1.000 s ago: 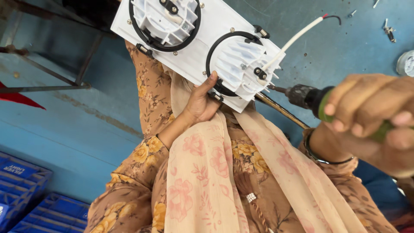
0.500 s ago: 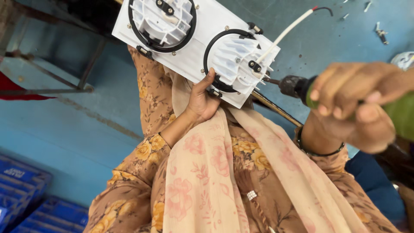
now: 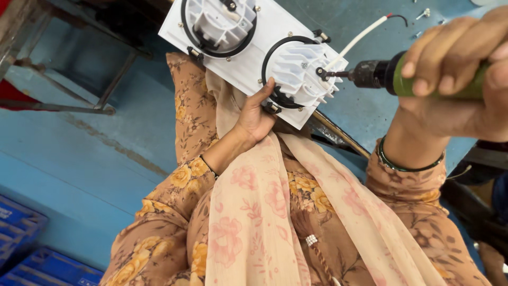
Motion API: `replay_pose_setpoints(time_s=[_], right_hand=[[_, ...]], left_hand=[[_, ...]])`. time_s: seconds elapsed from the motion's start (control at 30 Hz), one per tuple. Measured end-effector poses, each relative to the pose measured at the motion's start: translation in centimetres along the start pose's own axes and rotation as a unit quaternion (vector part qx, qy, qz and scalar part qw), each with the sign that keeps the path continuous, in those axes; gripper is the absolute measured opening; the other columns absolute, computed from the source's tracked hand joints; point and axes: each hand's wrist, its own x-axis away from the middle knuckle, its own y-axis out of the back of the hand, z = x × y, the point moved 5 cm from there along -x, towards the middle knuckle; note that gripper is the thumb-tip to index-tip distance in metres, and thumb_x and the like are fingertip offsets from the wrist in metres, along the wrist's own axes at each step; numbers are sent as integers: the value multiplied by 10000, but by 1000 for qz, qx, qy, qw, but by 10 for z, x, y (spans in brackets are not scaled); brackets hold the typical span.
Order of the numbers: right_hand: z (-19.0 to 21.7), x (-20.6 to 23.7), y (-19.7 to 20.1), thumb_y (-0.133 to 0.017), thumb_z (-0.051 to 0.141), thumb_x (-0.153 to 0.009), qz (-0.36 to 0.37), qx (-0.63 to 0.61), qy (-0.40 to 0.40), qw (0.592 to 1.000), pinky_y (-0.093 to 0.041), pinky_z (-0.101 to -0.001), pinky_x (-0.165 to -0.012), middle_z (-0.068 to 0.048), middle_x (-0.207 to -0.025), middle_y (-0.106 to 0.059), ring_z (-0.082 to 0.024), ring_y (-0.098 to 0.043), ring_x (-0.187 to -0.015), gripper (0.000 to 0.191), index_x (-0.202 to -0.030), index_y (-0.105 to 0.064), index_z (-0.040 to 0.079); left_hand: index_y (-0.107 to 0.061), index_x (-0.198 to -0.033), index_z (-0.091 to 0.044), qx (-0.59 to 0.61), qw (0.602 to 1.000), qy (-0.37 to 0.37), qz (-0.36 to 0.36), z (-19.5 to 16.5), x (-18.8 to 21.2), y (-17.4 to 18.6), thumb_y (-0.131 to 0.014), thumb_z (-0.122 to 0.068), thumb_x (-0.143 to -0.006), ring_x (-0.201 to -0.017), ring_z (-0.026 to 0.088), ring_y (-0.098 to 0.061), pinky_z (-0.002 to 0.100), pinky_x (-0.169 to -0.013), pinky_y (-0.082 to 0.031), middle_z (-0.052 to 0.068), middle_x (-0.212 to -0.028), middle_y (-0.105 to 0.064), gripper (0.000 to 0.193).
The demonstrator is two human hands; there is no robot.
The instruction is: The person assembles a dual recessed LED light fixture. They place LED modules into a white housing, attach a backplate, and secure components with screws using a power drill. The finished unit is placed into a blue crate with other completed fixtures.
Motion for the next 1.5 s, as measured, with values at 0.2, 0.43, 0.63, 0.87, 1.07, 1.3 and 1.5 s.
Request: replay_pose_setpoints(time_s=[0.2,0.43,0.63,0.87,1.07,1.3,1.5], right_hand=[[-13,-12,-15,-437,210,-1013,19,5,18,1000,-493,-353,-532,-35,-719,-446,-146,-484,-470,154,-1050,-527,90],[-14,-12,-27,-435,224,-996,-16,2,25,1000,-484,-335,-517,-26,-728,-438,-130,-464,-462,178,-1049,-510,72],[-9,-15,-38,-410,213,-1023,44,49,45,997,-498,-341,-521,-41,-738,-428,-146,-470,-476,152,-984,-472,79],[-11,-16,-53,-422,160,-1038,12,98,5,995,-488,-356,-543,-80,-746,-427,-183,-463,-498,185,-909,-420,28],[-12,-25,-64,-387,127,-1062,61,109,-4,992,-493,-363,-531,-84,-692,-426,-182,-454,-478,196,-902,-429,23],[-18,-46,-67,-385,116,-1020,119,111,-37,986,-507,-342,-515,-51,-688,-450,-153,-483,-476,212,-816,-424,77],[-16,-36,-52,-391,153,-1049,80,55,-85,992,-502,-364,-549,-43,-671,-452,-175,-490,-508,267,-801,-474,97]], left_hand=[[-650,-1243,-18,-8,1000,-19,-6,0,1,-3,-793,-225,-930,-1136,221,-649,433,-1061,-514,70,-1195,-692,402],[-642,-1243,-10,-4,1000,-13,-2,0,4,-10,-794,-208,-924,-1113,209,-667,417,-1034,-539,73,-1189,-701,405],[-640,-1241,-44,-16,999,-28,3,-1,5,-13,-797,-210,-910,-1091,198,-674,413,-1007,-546,59,-1170,-703,402],[-648,-1238,-31,-20,999,-34,4,-1,6,-17,-804,-228,-911,-1087,202,-679,405,-993,-552,69,-1168,-707,413],[-639,-1260,-20,-20,999,-34,8,1,8,-18,-816,-235,-917,-1087,211,-676,415,-995,-548,78,-1168,-705,441],[-615,-1286,-59,-31,998,-58,11,-1,12,-27,-816,-225,-888,-1118,190,-657,409,-1003,-541,47,-1195,-690,476],[-619,-1282,-51,-22,998,-54,-1,5,12,-18,-818,-213,-905,-1110,187,-651,411,-987,-549,50,-1195,-682,456]])
